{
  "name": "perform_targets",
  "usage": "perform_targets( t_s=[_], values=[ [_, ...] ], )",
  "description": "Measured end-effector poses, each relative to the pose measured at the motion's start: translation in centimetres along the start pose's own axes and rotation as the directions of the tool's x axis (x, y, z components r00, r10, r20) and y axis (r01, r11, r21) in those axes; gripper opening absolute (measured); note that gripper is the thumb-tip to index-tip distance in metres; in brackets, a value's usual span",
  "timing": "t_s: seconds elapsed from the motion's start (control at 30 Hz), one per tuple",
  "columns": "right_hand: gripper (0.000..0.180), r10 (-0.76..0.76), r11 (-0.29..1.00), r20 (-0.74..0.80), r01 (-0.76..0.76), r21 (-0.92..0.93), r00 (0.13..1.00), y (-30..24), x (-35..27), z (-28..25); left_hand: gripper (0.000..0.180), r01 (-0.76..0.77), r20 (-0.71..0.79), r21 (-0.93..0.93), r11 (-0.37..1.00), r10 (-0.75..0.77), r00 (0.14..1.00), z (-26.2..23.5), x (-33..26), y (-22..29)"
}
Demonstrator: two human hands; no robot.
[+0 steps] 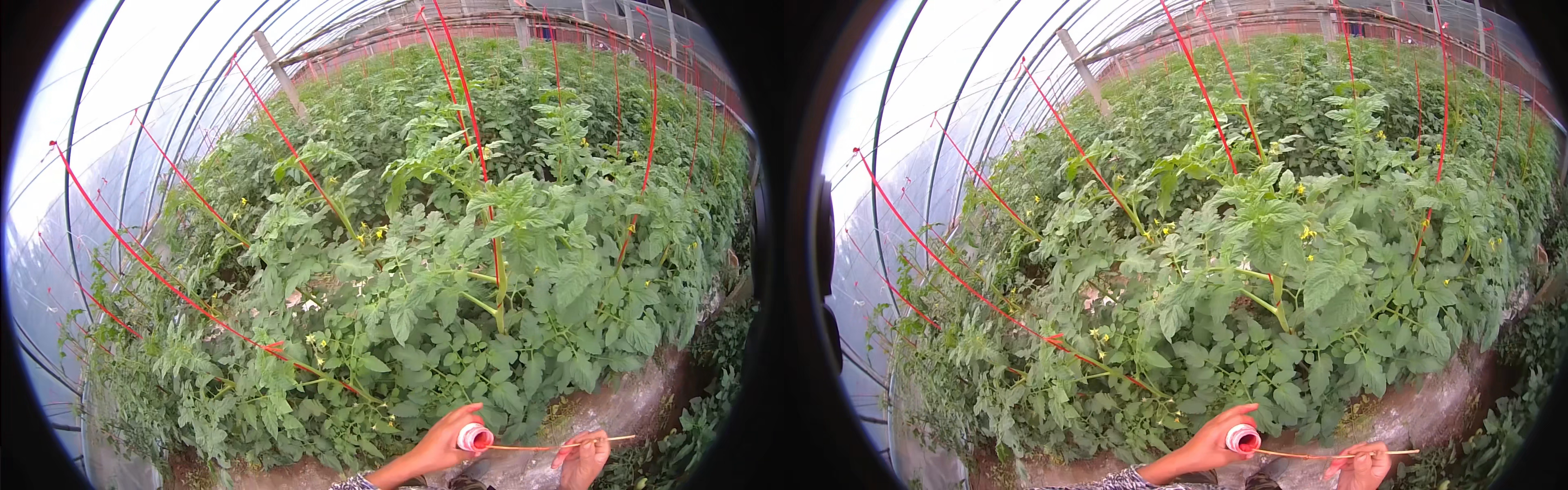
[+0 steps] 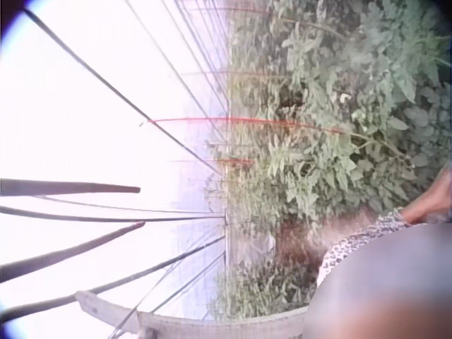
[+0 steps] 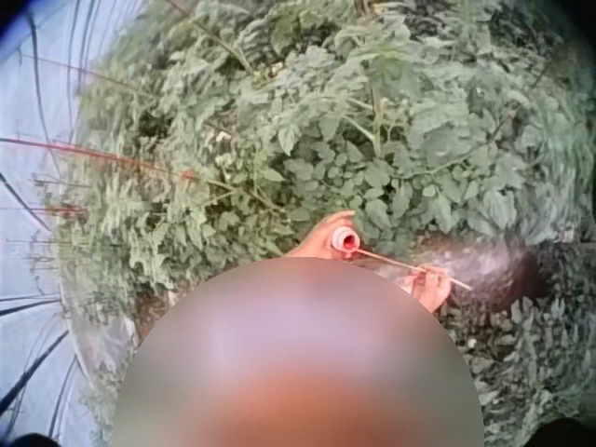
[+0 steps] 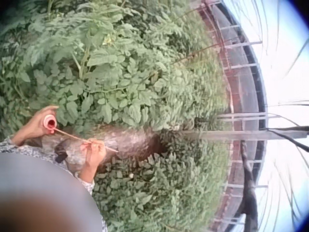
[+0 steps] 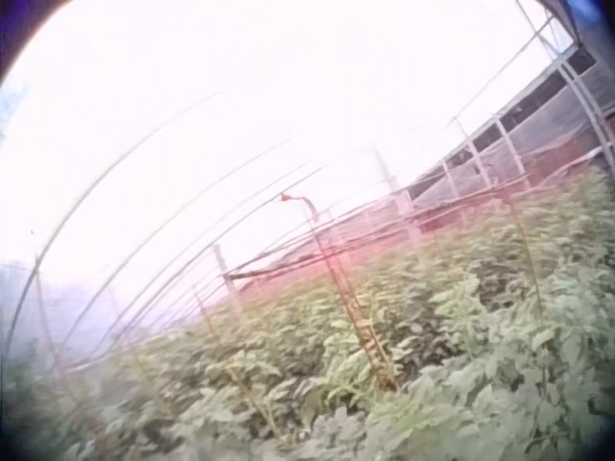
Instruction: The person walks through a greenhouse and uses a small brush to manually pollinate tomato flowers. They repeatedly dip the brush into a small container and gently touch the brush to the center of each flower while moving along the rows.
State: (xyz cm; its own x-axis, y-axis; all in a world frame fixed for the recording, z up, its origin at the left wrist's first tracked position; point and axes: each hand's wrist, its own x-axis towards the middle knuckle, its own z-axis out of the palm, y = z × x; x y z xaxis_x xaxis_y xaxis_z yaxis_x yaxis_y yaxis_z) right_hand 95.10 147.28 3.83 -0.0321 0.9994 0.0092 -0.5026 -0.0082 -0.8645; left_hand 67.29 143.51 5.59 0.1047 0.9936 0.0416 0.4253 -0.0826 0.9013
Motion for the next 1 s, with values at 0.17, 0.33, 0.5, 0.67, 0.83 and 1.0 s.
perform_targets(
  t_s=[0.17, 0.33, 0.5, 0.67, 0.83, 1.0],
  values=[
    [0.027, -0.019, 0.987, 0.0, 0.019, 0.161, 1.0, 0.6, 3.1, 2.4, 0.044, 0.051, -0.104, -0.247, 0.968, -0.079, 0.991, 0.7, 0.5, 1.5],
    [0.024, -0.018, 0.959, 0.035, 0.007, 0.282, 0.999, 0.8, 4.0, 5.6, 0.044, 0.013, -0.169, -0.399, 0.917, -0.087, 0.982, -0.5, 0.1, 2.1],
    [0.023, 0.002, 0.94, 0.084, -0.031, 0.339, 0.996, 1.2, 4.0, 9.6, 0.05, -0.007, -0.214, -0.535, 0.845, -0.128, 0.968, -2.4, -0.6, 1.4],
    [0.018, -0.234, 0.943, 0.372, 0.116, 0.313, 0.898, 0.9, 6.8, 19.4, 0.052, -0.051, -0.363, -0.486, 0.872, -0.148, 0.92, -4.0, -3.0, -0.8],
    [0.019, -0.293, 0.953, 0.598, 0.279, 0.119, 0.746, 4.9, 13.3, 32.9, 0.051, -0.072, -0.539, -0.461, 0.885, -0.214, 0.815, -5.3, -7.1, -3.0],
    [0.023, -0.307, 0.894, 0.638, 0.444, -0.061, 0.706, 12.1, 20.6, 42.6, 0.072, -0.127, -0.576, -0.69, 0.712, -0.435, 0.691, -5.8, -10.3, -2.3]
  ],
)
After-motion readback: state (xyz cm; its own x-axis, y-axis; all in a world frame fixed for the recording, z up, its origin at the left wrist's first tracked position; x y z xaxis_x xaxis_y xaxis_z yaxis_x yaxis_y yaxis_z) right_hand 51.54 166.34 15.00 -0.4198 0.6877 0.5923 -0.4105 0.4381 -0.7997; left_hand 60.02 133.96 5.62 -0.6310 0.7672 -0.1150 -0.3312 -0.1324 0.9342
